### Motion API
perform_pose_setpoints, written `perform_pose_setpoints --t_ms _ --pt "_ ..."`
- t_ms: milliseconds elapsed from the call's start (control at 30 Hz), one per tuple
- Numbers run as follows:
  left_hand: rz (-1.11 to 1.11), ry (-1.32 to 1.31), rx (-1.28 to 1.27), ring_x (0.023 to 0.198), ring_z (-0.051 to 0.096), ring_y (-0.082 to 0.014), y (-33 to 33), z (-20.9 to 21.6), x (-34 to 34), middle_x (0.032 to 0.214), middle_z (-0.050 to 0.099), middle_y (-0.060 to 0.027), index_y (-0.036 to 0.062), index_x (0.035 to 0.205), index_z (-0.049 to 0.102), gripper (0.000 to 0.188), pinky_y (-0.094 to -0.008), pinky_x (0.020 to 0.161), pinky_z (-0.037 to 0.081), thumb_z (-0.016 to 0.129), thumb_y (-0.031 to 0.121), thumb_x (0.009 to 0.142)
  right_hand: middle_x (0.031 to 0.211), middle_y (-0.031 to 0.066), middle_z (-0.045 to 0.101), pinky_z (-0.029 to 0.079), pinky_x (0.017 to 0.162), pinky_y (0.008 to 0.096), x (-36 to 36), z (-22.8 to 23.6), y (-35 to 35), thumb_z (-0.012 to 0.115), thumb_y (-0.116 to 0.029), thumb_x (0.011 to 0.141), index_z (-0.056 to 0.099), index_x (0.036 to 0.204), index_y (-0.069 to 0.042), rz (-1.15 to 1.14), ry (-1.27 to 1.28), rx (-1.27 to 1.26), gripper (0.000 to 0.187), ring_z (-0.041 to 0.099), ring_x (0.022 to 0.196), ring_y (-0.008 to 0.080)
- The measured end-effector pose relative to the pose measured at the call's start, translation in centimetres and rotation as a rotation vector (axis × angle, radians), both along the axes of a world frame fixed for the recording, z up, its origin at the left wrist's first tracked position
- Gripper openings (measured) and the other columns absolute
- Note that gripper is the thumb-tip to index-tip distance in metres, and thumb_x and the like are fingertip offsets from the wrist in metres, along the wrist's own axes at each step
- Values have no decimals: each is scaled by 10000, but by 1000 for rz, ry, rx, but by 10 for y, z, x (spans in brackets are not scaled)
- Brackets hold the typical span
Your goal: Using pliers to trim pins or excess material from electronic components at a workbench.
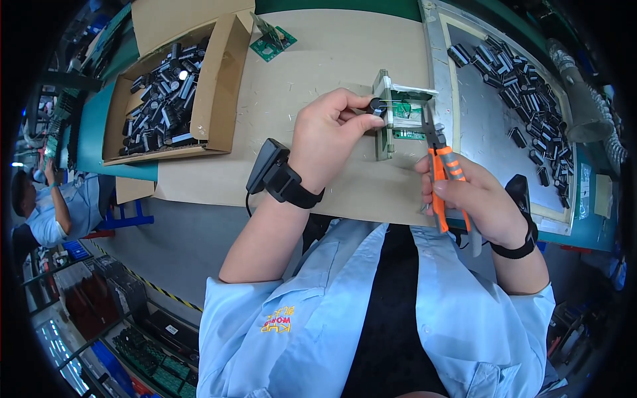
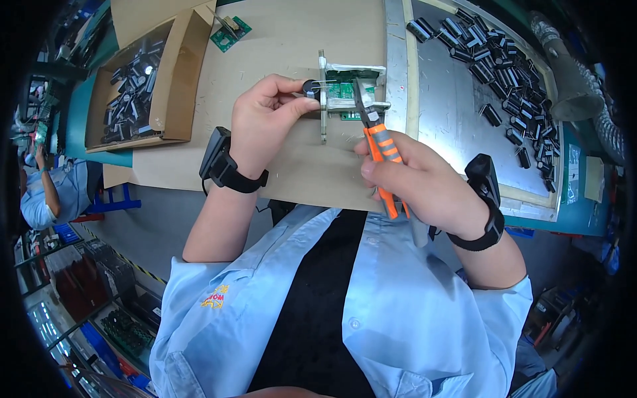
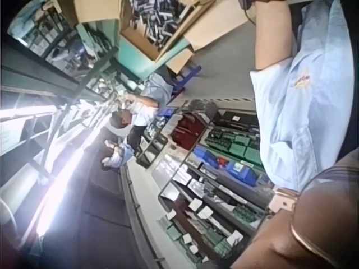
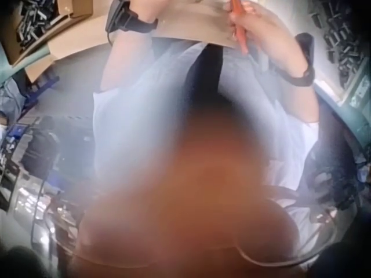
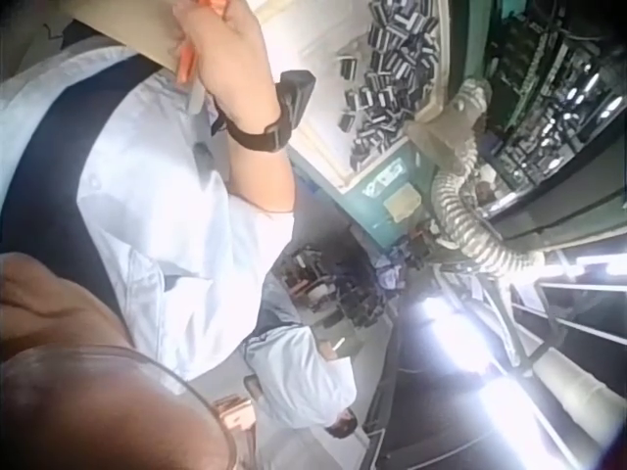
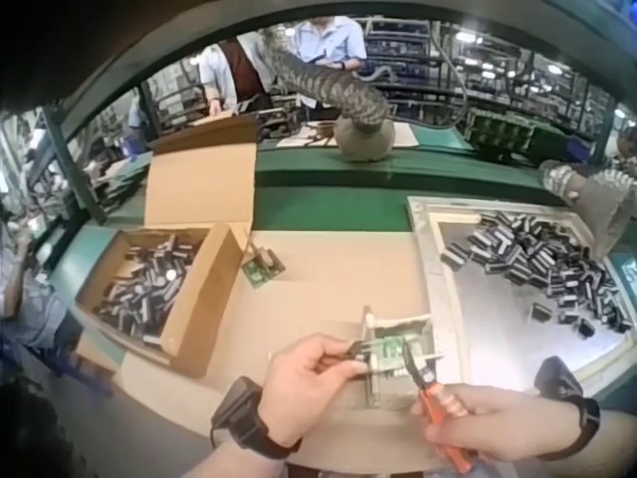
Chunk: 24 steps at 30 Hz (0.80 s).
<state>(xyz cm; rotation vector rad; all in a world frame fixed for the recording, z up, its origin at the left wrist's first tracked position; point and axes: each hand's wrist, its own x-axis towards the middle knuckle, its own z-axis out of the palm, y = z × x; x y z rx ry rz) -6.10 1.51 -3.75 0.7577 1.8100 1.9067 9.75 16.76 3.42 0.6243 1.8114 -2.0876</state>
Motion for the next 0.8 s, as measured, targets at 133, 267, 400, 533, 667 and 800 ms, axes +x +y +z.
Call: perform_pose_setpoints --t_ms 133,267,400,533,667,800 --pt "-9 2 1 746 638 -117 0 -2 -2 821 652 -92 -56 931 612 165 -242 692 547 667 -29 778 906 66 589 477 702 251 -14 8 -1 535 -173 867 507 1148 13 69 -162 38 338 609 777 146" --pt "-1 10 13 750 637 -119 -1 0 -2 826 650 -92 -57 929 612 168 -244 693 549 672 -24 776 876 61 595 470 684 225 -23 9 -5 543 -190 875 516 1118 5 114 -196 63 313 610 744 135" --pt "-6 -13 31 756 635 -121 1 0 -1 834 649 -91 -58 926 611 166 -247 699 551 672 -24 775 874 66 597 465 663 214 -25 2 -7 547 -196 879 517 1116 1 86 -168 -9 310 612 741 136" --pt "-20 -22 41 760 633 -122 0 1 -2 841 648 -91 -58 932 611 165 -250 704 553 666 -27 779 865 71 598 472 655 218 -26 2 -13 540 -198 883 516 1119 2 77 -178 11 310 613 738 136" --pt "-25 -21 16 761 634 -124 -1 4 -1 840 647 -93 -59 934 611 165 -249 704 552 660 -29 780 851 65 595 477 650 221 -27 3 -16 535 -222 898 516 1107 0 44 -181 42 306 613 733 138" --pt "-11 -10 17 754 633 -122 -1 1 -2 837 646 -93 -60 924 612 152 -249 695 549 656 -29 782 838 56 590 481 639 228 -37 2 -19 518 -246 915 521 1075 -3 67 -176 82 291 611 719 138"
